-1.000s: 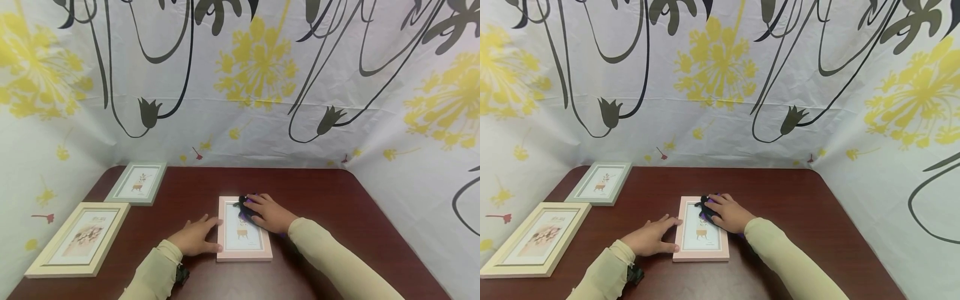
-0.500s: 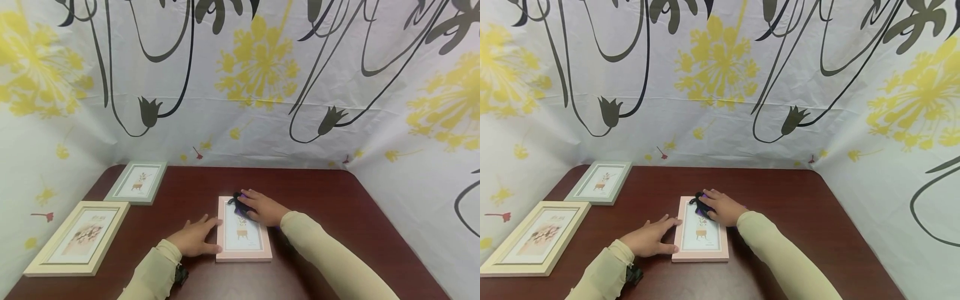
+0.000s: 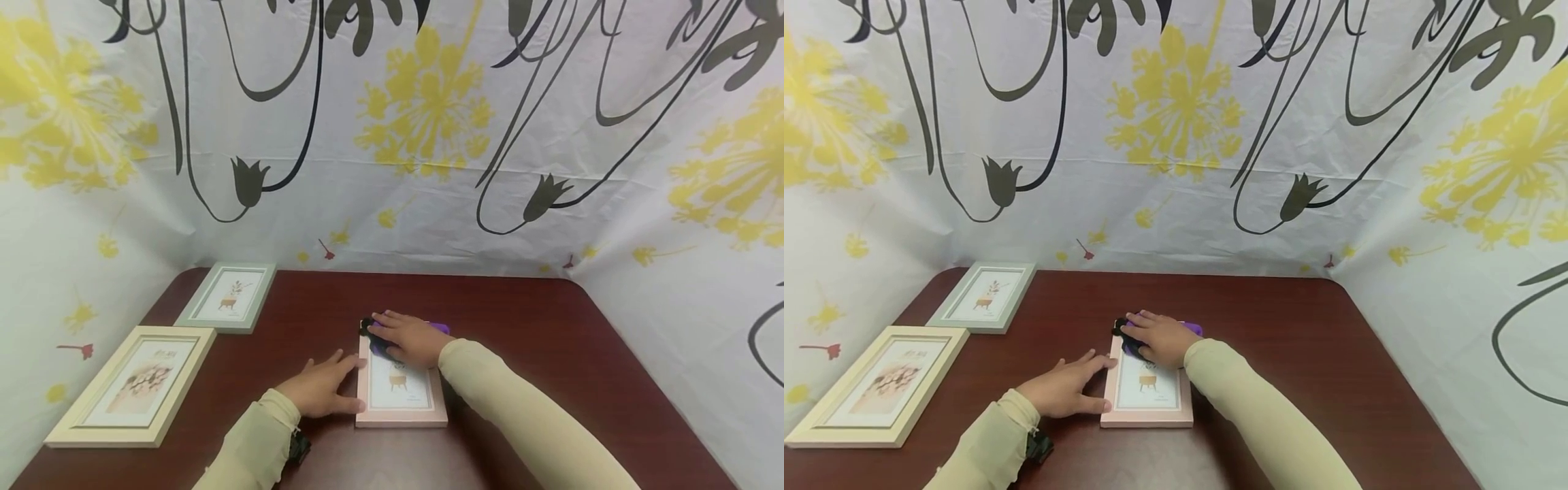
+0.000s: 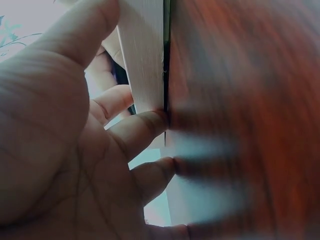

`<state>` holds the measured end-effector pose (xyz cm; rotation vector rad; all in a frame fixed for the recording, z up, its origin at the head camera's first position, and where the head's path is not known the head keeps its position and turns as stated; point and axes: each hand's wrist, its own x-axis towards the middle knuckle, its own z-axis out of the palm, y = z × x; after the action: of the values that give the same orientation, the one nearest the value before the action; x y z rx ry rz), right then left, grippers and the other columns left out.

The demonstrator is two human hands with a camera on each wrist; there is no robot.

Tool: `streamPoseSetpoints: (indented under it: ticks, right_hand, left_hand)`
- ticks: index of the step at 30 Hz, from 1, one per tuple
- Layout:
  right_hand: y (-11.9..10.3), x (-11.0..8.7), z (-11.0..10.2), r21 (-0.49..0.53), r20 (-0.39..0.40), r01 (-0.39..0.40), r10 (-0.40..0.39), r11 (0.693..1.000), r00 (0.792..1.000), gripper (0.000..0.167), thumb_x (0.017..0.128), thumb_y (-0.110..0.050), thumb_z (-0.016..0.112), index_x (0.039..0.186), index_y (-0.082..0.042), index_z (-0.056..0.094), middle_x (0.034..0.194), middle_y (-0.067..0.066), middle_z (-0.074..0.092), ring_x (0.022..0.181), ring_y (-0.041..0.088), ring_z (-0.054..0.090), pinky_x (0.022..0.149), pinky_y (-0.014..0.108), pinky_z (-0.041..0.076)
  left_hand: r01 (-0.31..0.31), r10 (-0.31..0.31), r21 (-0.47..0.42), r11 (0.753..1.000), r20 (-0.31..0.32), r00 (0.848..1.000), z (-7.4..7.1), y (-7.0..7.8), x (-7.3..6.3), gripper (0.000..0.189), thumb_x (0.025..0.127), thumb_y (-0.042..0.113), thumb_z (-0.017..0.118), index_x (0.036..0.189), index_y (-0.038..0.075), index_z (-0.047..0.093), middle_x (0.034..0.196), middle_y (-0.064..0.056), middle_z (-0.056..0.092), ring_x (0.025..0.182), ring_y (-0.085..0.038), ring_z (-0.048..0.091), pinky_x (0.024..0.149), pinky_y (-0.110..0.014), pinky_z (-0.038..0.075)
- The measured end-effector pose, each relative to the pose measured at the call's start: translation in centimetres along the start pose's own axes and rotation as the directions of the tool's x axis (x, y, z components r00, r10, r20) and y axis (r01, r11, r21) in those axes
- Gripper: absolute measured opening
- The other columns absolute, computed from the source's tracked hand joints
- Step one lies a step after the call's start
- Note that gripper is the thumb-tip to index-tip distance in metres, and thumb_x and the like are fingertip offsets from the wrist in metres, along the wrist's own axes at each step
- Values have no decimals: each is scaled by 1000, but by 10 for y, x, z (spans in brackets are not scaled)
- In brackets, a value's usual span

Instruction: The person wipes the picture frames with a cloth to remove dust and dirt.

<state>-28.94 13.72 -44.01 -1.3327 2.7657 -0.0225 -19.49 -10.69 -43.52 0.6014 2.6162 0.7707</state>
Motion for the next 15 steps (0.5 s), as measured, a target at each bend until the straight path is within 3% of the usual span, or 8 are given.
streamPoseSetpoints:
  ticks: [5, 10, 15]
  right_hand:
    - [10, -10, -5, 16, 31, 1, -1, 1000, 1000, 57, 104, -35, 51, 156, -23, 33, 164, 1, 21, 148, 29, 23, 118, 44, 23]
    - [23, -28, -12, 97, 57, -38, 33, 995, 998, 54, 102, -30, 52, 155, -23, 38, 163, 0, 25, 148, 26, 25, 117, 44, 25]
    - [28, -39, -12, 178, 48, -47, 39, 983, 998, 53, 102, -25, 52, 153, -17, 40, 162, 5, 26, 148, 31, 24, 117, 48, 25]
  left_hand:
    - [7, -7, 13, 1000, -9, 1000, 0, 2, 1, 76, 82, 54, 75, 145, 21, 48, 150, -17, 45, 145, -38, 27, 109, -71, 18]
    - [25, -25, 7, 1000, -22, 999, -1, 2, -1, 76, 81, 53, 77, 144, 21, 49, 149, -17, 46, 145, -38, 29, 109, -71, 18]
    - [18, -18, 9, 1000, -22, 1000, 0, 2, -1, 76, 81, 53, 77, 144, 21, 49, 149, -16, 46, 145, -39, 28, 109, -71, 18]
